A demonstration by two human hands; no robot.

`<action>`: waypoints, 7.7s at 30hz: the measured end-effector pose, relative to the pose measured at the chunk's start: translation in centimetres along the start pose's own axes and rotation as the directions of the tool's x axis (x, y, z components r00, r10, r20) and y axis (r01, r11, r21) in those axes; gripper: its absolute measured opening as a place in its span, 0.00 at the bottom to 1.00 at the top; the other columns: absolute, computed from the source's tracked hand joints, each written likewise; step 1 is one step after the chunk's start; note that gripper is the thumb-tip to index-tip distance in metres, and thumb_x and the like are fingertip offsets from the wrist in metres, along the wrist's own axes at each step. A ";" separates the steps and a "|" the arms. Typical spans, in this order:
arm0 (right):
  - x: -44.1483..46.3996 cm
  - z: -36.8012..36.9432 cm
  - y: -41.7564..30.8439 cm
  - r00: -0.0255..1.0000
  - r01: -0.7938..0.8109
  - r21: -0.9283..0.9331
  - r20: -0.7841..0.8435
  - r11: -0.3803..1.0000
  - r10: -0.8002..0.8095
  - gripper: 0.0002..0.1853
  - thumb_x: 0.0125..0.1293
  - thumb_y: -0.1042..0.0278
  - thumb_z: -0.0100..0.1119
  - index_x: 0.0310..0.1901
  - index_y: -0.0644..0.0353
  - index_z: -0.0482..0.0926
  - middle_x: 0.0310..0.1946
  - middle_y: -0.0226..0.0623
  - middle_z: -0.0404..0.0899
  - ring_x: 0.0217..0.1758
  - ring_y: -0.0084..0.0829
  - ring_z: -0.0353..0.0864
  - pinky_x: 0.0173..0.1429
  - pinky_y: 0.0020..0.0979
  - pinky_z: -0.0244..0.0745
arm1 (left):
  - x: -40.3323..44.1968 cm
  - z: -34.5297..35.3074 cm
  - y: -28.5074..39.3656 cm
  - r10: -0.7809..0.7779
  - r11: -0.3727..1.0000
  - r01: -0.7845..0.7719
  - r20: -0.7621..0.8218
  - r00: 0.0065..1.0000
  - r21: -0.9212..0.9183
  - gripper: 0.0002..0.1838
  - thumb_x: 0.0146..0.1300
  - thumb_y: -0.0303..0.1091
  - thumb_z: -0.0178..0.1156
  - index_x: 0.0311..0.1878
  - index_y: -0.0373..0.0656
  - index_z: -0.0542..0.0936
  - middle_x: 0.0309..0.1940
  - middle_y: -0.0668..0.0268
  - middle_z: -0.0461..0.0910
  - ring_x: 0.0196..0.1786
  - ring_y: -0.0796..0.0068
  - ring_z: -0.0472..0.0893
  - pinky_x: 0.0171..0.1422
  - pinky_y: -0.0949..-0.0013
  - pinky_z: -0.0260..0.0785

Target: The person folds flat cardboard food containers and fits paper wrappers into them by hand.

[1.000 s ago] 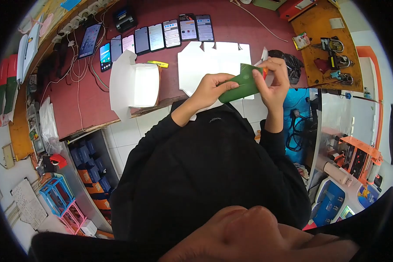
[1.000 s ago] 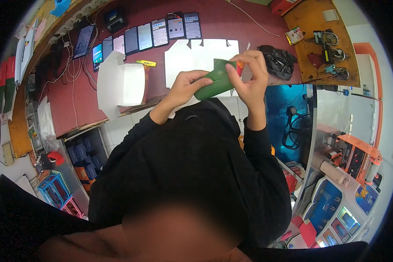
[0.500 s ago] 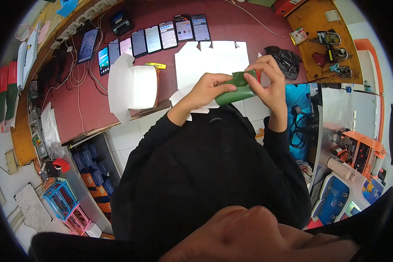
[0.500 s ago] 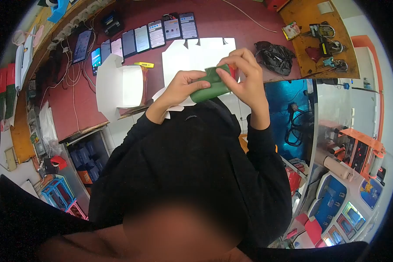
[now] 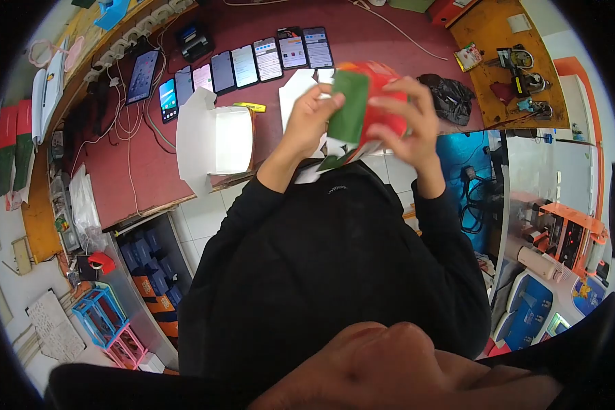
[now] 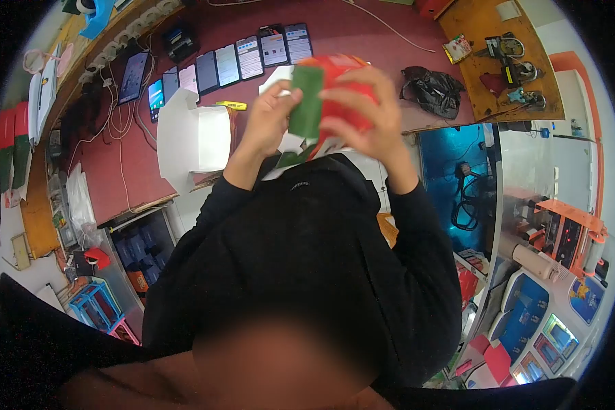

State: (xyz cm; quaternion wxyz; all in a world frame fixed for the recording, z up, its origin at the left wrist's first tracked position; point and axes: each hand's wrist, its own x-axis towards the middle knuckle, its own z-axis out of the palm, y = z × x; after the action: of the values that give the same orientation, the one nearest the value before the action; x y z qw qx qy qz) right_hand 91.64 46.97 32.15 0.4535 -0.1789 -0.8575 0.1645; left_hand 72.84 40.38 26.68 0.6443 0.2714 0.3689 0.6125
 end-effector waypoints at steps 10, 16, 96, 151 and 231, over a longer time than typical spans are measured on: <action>0.1 5.2 0.3 0.959 0.201 0.541 -0.279 0.817 -0.052 0.35 0.46 0.66 0.78 0.55 0.66 0.69 0.53 0.65 0.74 0.61 0.56 0.74 0.64 0.50 0.69 | 0.2 1.7 2.0 0.335 0.861 -0.400 -0.240 0.911 -0.314 0.08 0.69 0.29 0.54 0.48 0.39 0.71 0.43 0.58 0.81 0.42 0.68 0.85 0.45 0.64 0.83; 2.9 3.5 -1.9 0.984 0.134 0.368 -0.158 0.920 -0.080 0.21 0.39 0.66 0.80 0.36 0.66 0.83 0.46 0.53 0.82 0.58 0.50 0.78 0.60 0.44 0.75 | -0.9 2.7 3.9 0.592 0.788 -0.615 -0.255 0.765 -0.016 0.09 0.66 0.25 0.57 0.47 0.36 0.71 0.43 0.57 0.81 0.40 0.71 0.84 0.39 0.67 0.85; 2.3 3.2 -2.3 0.988 0.007 0.109 -0.153 0.994 0.009 0.16 0.38 0.67 0.79 0.33 0.55 0.85 0.46 0.40 0.80 0.50 0.41 0.82 0.50 0.37 0.80 | -1.8 3.8 4.5 0.330 0.910 -0.370 -0.214 0.919 -0.186 0.13 0.71 0.37 0.52 0.51 0.39 0.75 0.41 0.61 0.81 0.37 0.70 0.85 0.37 0.68 0.83; -1.0 4.1 0.6 0.998 -0.060 0.013 -0.014 0.998 0.061 0.20 0.53 0.77 0.62 0.50 0.55 0.82 0.57 0.48 0.76 0.55 0.43 0.80 0.56 0.34 0.77 | 3.4 0.8 0.8 0.014 0.899 -0.079 -0.152 0.988 -0.431 0.14 0.72 0.39 0.51 0.53 0.40 0.72 0.49 0.60 0.78 0.53 0.69 0.79 0.58 0.63 0.72; -2.2 2.7 -0.1 0.921 -0.375 0.468 0.089 0.800 0.380 0.13 0.55 0.66 0.65 0.39 0.63 0.77 0.50 0.40 0.69 0.56 0.32 0.68 0.62 0.32 0.59 | -6.3 -1.9 -2.3 -0.436 0.897 0.442 0.145 0.888 -0.015 0.13 0.66 0.35 0.61 0.45 0.34 0.82 0.35 0.66 0.83 0.36 0.83 0.81 0.45 0.77 0.73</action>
State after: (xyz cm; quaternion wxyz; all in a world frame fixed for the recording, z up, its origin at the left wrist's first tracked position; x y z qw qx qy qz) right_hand 90.51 45.55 29.22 0.4453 -0.2297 -0.7356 0.4560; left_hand 72.78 33.74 24.67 0.7961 0.2072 0.3609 0.4393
